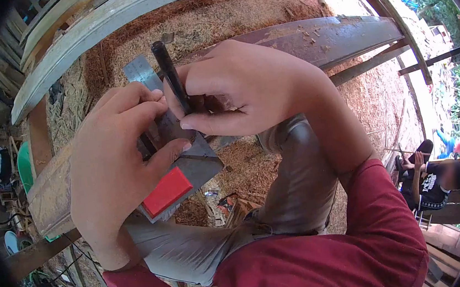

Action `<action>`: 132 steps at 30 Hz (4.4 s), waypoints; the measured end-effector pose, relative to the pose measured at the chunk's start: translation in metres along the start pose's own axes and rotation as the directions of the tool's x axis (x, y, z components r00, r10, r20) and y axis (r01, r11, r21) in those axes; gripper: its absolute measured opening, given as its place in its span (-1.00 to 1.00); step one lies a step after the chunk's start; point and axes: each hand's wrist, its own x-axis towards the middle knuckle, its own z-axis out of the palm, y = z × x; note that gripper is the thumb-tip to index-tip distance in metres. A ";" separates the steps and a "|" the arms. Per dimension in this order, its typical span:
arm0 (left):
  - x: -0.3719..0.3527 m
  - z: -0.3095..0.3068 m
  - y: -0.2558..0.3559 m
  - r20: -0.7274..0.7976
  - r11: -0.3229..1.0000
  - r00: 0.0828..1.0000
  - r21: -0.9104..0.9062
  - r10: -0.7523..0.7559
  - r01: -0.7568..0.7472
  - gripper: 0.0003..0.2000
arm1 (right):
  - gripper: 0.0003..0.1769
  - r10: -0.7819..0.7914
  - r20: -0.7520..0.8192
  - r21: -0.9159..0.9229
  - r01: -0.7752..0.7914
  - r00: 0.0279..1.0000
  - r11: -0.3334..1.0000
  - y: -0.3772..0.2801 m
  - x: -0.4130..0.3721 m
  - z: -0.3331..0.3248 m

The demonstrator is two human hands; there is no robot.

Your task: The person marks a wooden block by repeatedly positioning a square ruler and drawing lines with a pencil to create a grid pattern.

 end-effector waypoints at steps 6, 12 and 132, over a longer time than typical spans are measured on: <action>-0.001 0.002 0.000 -0.012 1.000 1.000 -0.003 -0.004 0.004 -0.53 | -0.73 0.063 -0.011 0.081 -0.062 0.998 0.995 -0.005 0.002 -0.001; -0.001 0.003 0.002 -0.030 1.000 1.000 0.004 0.001 -0.001 -0.53 | -0.83 0.010 -0.005 0.019 -0.010 1.000 1.000 0.000 0.001 0.000; 0.001 0.003 0.005 -0.082 0.995 0.995 0.094 0.048 -0.040 -0.50 | -0.79 -0.018 -0.221 -0.077 0.001 0.975 0.997 0.020 0.015 0.012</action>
